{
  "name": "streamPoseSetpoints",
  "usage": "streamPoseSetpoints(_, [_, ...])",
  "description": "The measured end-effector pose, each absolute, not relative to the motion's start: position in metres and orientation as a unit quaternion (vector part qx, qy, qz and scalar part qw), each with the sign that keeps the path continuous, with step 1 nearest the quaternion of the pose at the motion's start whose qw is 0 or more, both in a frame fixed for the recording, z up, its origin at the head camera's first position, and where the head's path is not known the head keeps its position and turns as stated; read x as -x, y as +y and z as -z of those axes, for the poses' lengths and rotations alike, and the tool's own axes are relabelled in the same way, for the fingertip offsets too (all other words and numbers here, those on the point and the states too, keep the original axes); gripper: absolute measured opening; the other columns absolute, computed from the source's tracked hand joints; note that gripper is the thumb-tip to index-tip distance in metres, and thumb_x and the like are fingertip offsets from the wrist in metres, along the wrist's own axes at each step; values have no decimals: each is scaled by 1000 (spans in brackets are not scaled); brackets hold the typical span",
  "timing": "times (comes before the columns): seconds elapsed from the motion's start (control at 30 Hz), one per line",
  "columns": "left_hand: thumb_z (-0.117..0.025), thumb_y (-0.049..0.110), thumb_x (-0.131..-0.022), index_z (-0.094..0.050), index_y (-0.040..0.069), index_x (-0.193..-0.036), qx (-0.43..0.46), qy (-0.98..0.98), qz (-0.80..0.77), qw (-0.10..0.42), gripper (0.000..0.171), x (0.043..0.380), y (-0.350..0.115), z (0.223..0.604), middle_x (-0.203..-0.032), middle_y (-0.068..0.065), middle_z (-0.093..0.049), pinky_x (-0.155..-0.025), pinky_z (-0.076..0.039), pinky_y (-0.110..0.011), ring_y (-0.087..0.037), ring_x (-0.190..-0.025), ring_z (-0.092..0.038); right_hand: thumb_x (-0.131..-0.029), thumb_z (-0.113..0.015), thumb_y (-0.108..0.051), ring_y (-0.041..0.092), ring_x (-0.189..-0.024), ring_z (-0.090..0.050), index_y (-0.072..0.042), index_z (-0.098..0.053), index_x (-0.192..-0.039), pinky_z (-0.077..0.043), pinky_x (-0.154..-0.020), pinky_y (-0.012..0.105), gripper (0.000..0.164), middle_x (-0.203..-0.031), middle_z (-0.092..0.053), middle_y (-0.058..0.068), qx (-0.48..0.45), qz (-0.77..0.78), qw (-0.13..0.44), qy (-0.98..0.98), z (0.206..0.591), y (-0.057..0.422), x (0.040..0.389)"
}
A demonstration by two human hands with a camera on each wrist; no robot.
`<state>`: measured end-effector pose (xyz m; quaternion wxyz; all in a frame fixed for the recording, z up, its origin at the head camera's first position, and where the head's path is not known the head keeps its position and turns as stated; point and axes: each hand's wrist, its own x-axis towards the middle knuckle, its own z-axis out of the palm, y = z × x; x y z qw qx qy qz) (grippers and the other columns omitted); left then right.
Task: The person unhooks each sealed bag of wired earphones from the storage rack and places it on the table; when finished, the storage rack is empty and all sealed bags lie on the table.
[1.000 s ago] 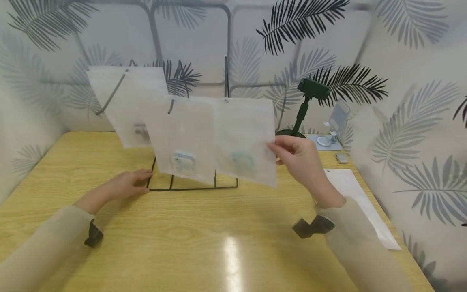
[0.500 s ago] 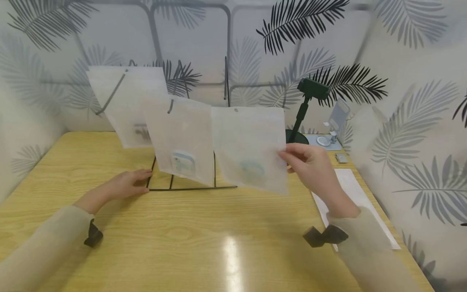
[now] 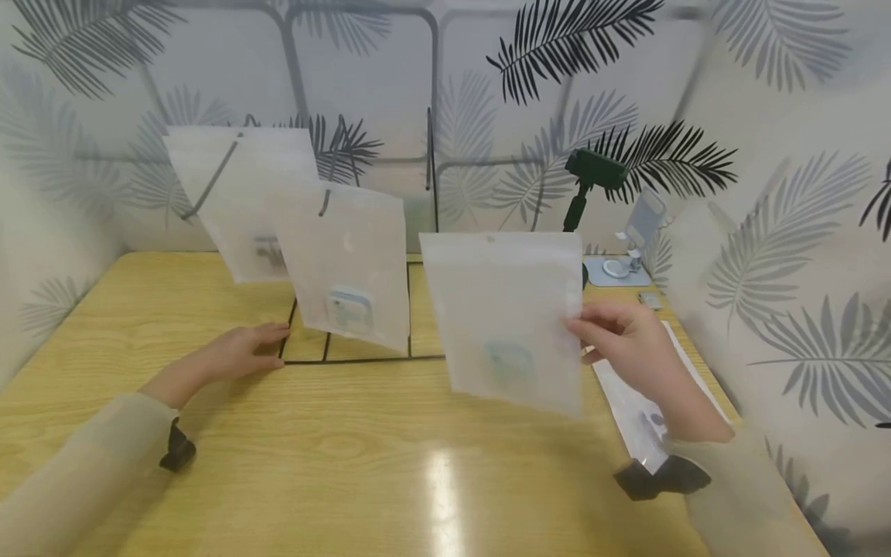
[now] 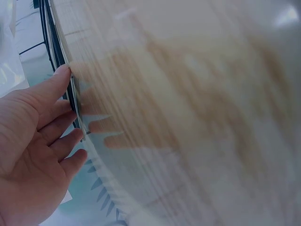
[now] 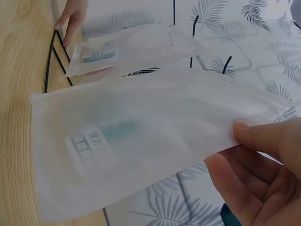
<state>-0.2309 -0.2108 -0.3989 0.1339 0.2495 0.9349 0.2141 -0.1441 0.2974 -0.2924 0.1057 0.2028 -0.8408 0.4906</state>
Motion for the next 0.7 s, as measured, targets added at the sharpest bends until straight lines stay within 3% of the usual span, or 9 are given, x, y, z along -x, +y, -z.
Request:
streamPoseSetpoints(0.27, [-60, 19, -91, -32, -9, -138, -244, 936, -213, 136, 61, 232, -211, 400, -143, -26, -26, -102, -23, -56, -44, -130, -21, -86, -56, 12, 10, -65, -63, -12, -71, -89, -54, -51, 28, 28, -79, -66, -4, -189, -529, 55, -825, 299, 317, 139])
streamPoseSetpoints(0.7, [-60, 19, -91, -32, -9, -138, -246, 936, -212, 137, 61, 232, -210, 400, -143, -27, -26, -102, -23, -56, -44, -130, -20, -91, -54, 2, 11, -65, -61, -14, -70, -86, -54, -52, 28, 23, -77, -62, -1, -128, -574, -58, -806, 323, 347, 156])
